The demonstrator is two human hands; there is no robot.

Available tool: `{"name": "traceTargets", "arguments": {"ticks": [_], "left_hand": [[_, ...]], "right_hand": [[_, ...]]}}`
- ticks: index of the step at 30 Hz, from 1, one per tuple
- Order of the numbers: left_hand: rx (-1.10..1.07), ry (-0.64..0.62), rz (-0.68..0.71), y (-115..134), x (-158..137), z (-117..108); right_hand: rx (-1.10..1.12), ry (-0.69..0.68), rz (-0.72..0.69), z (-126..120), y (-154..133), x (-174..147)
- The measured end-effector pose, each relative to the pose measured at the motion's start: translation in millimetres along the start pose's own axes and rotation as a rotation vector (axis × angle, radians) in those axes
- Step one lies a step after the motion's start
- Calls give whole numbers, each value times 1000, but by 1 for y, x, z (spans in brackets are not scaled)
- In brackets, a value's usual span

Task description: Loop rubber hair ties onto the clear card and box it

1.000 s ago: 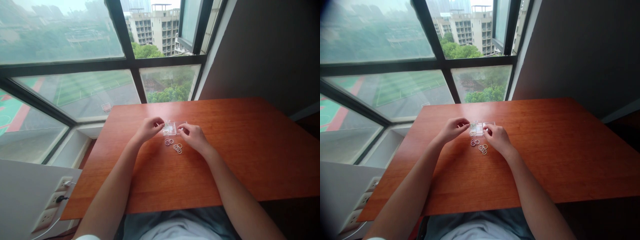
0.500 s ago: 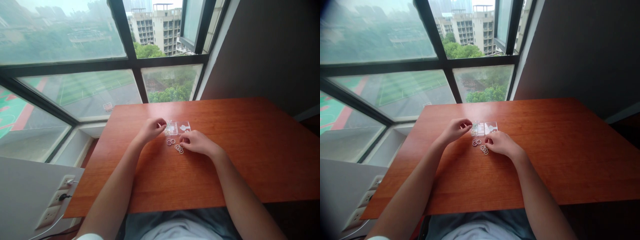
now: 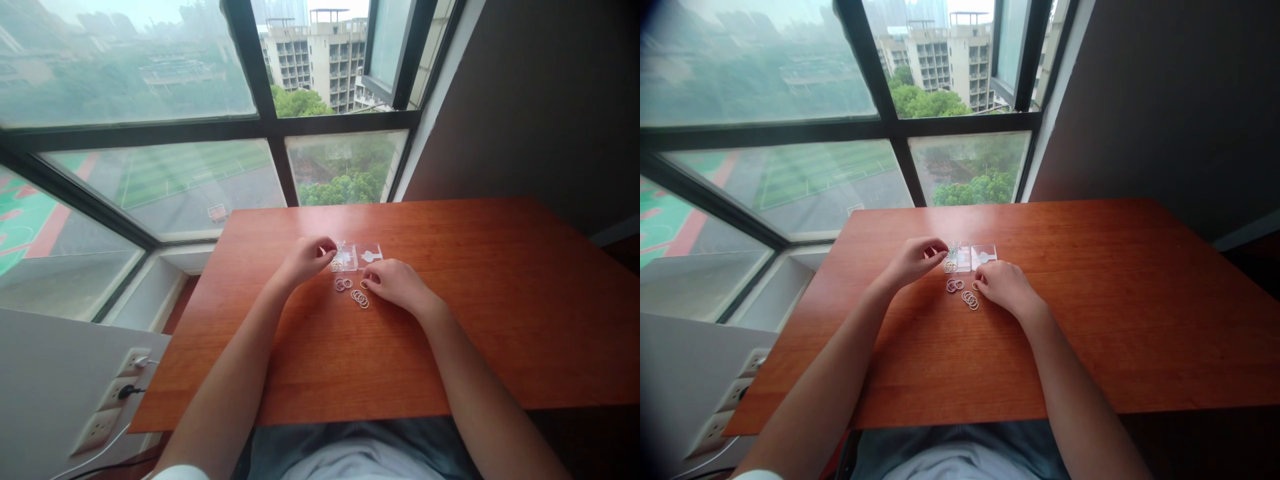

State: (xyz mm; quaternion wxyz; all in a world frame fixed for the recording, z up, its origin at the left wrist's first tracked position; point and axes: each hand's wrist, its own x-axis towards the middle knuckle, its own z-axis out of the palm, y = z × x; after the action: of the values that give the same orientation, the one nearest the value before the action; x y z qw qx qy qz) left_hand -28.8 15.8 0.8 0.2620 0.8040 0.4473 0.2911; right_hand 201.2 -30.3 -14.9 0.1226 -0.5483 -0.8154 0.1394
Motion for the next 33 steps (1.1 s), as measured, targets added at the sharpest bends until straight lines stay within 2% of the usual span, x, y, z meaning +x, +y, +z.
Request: {"name": "traceTargets", "arguments": {"ticks": [8, 14, 18, 26, 33], "left_hand": [[11, -31, -9, 1, 0, 1], [-7, -22, 0, 0, -1, 2], [-17, -26, -4, 3, -1, 2], [-114, -86, -11, 19, 0, 10], [-185, -101, -14, 27, 0, 15]], "right_hand": [[-116, -11, 61, 4, -6, 2], [-44, 23, 75, 3, -4, 3], [101, 123, 74, 0, -3, 4], [308, 419, 38, -1, -6, 6], [304, 460, 38, -1, -8, 6]]}}
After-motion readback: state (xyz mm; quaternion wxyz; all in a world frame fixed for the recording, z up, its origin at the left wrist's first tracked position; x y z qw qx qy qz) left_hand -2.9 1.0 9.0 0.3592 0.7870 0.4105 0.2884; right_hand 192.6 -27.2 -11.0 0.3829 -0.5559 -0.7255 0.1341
